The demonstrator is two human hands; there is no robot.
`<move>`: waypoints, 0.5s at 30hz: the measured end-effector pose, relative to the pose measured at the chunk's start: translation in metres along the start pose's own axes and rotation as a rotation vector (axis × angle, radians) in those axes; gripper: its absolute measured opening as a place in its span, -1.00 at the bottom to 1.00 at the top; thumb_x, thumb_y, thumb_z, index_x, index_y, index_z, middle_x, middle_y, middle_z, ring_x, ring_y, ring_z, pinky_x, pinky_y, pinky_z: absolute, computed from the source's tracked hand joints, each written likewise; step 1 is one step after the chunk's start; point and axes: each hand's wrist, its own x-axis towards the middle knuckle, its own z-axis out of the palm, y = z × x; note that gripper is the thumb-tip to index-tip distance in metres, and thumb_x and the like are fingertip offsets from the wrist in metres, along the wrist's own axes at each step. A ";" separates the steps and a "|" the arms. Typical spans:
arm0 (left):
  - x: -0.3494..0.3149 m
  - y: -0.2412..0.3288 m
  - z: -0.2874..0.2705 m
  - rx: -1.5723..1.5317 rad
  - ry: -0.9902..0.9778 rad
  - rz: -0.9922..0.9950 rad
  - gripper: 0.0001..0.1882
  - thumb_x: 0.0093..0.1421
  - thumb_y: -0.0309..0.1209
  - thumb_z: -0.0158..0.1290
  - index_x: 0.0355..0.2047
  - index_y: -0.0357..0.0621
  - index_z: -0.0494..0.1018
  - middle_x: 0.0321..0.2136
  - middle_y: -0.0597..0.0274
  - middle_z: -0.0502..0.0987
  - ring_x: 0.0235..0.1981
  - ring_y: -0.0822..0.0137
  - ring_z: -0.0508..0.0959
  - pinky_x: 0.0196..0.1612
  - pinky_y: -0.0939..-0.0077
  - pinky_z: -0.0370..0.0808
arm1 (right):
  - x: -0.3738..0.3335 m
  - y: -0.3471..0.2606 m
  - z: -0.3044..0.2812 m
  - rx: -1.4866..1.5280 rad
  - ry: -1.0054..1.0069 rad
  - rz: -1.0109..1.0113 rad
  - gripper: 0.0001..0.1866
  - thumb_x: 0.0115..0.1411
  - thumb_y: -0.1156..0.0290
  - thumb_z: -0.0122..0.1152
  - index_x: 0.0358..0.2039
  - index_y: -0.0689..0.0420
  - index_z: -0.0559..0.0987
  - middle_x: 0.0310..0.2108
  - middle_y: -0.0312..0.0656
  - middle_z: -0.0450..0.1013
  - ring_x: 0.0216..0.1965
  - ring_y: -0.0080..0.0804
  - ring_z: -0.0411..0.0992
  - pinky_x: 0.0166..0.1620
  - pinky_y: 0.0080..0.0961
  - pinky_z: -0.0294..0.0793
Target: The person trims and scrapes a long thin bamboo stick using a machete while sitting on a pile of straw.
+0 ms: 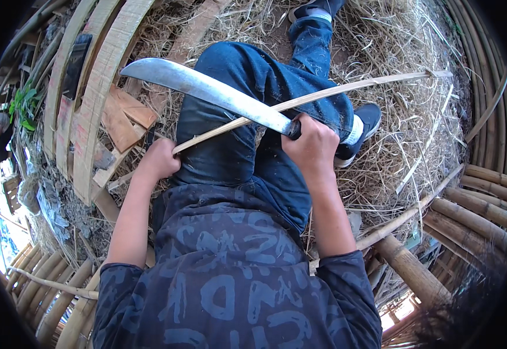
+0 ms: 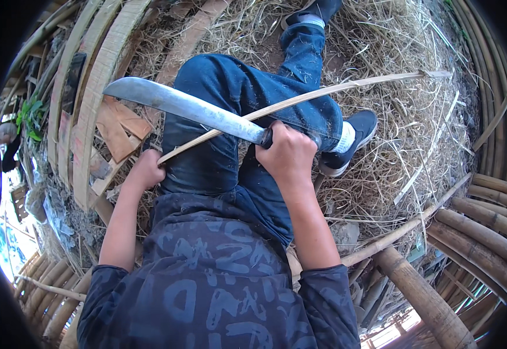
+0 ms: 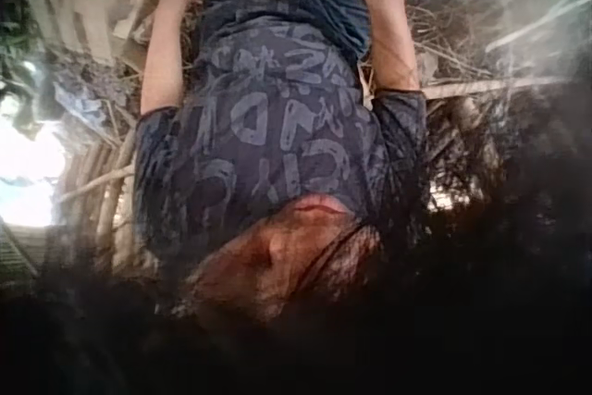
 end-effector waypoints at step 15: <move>0.001 0.005 0.000 0.021 -0.015 -0.043 -0.79 -0.21 -0.49 -0.02 -0.59 -0.44 0.47 -0.52 -0.36 0.46 -0.37 -0.22 0.51 -0.25 0.10 0.48 | -0.006 0.007 -0.007 -0.082 0.070 -0.012 -0.79 -0.24 0.36 0.28 -0.53 0.11 0.51 -0.57 -0.15 0.50 -0.50 -0.14 0.50 -0.41 -0.29 0.46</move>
